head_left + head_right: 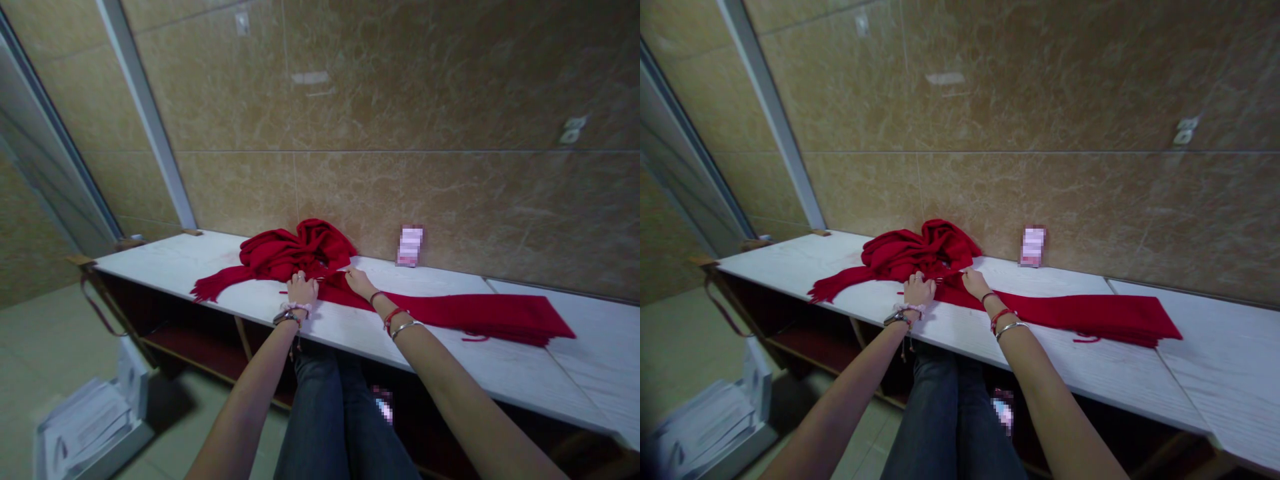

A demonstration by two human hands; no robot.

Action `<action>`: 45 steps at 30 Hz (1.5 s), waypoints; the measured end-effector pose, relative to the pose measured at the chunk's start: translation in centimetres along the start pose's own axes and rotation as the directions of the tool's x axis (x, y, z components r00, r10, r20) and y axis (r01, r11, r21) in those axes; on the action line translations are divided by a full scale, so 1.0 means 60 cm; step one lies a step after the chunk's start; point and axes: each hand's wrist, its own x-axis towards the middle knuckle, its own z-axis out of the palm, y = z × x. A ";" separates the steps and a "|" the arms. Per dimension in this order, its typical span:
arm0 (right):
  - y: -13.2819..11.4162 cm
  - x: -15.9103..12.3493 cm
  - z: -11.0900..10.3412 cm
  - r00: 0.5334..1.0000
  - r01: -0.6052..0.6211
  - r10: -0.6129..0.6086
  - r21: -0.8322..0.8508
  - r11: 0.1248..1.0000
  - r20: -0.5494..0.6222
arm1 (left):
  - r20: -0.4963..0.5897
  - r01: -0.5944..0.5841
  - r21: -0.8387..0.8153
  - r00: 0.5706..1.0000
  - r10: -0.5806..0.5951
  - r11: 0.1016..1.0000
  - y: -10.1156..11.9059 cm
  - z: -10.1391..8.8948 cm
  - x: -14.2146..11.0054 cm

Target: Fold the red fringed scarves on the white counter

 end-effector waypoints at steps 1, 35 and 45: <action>-0.001 -0.004 -0.001 1.000 -0.003 0.003 0.002 1.000 0.000 | -0.052 0.079 -0.001 0.996 -0.079 0.997 -0.004 0.001 0.000; -0.013 -0.109 0.021 0.973 0.230 -0.231 -0.038 0.972 -0.020 | 0.174 -0.120 -0.368 0.965 0.195 0.922 -0.042 0.010 0.019; -0.013 -0.110 0.022 0.977 0.214 -0.215 -0.031 0.976 -0.018 | -0.127 0.046 -0.106 0.990 -0.059 0.993 -0.087 -0.021 0.028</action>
